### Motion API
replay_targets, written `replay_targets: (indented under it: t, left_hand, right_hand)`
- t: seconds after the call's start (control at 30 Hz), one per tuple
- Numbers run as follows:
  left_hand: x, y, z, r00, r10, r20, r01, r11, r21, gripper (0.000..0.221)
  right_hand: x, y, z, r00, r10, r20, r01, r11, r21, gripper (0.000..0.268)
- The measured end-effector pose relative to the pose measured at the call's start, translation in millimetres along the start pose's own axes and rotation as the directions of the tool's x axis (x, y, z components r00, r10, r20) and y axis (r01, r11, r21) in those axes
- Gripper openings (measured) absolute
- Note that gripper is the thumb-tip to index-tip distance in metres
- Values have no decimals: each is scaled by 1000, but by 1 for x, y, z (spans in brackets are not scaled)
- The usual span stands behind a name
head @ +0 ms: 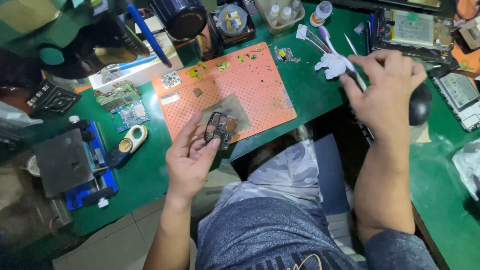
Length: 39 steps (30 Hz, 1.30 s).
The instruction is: Cleaning a mobile phone motherboard with a toothbrush and cloth before performing precision soldering on the components.
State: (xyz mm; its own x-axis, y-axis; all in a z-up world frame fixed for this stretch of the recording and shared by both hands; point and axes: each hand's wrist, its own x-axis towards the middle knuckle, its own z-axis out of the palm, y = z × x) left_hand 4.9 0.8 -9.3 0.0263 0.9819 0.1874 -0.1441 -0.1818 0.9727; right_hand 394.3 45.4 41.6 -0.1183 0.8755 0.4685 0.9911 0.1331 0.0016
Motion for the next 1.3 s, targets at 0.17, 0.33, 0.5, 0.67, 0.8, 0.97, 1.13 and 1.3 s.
replay_targets:
  t: [0.17, 0.33, 0.5, 0.67, 0.8, 0.97, 1.13, 1.3]
  left_hand:
    - [1, -2, -6, 996, -85, -40, 82, 993, -86, 74]
    - [2, -5, -8, 992, -119, -51, 115, 990, -78, 68]
    - [2, -24, -7, 999, 6, -48, -11, 995, -99, 60]
    - [2, -14, -13, 997, 75, -13, -76, 985, -157, 52]
    - [-4, -11, -9, 997, 37, 69, -15, 954, -300, 60]
    - [-4, -13, -7, 999, 30, 27, -24, 979, -202, 59]
    - [-11, -23, -14, 994, 90, -63, -101, 975, -196, 58]
    - [-11, -20, -13, 997, 76, -24, -79, 980, -184, 55]
  right_hand:
    - [-6, 3, 43, 999, -39, -35, 34, 989, -147, 17]
    - [-18, -94, 1, 959, -52, -278, 135, 948, 287, 22]
    - [-30, -199, 9, 993, 32, -115, 68, 635, 769, 12]
    - [-15, -215, 23, 994, -38, -100, 101, 647, 756, 11]
    - [-12, -214, -1, 988, -91, -122, 152, 637, 756, 7]
    - [-16, -217, -7, 994, -29, -104, 101, 603, 791, 8]
    - [-15, -217, -22, 999, -33, -4, 19, 473, 881, 14]
    - [-22, -213, -7, 995, -21, 98, -89, 267, 960, 11]
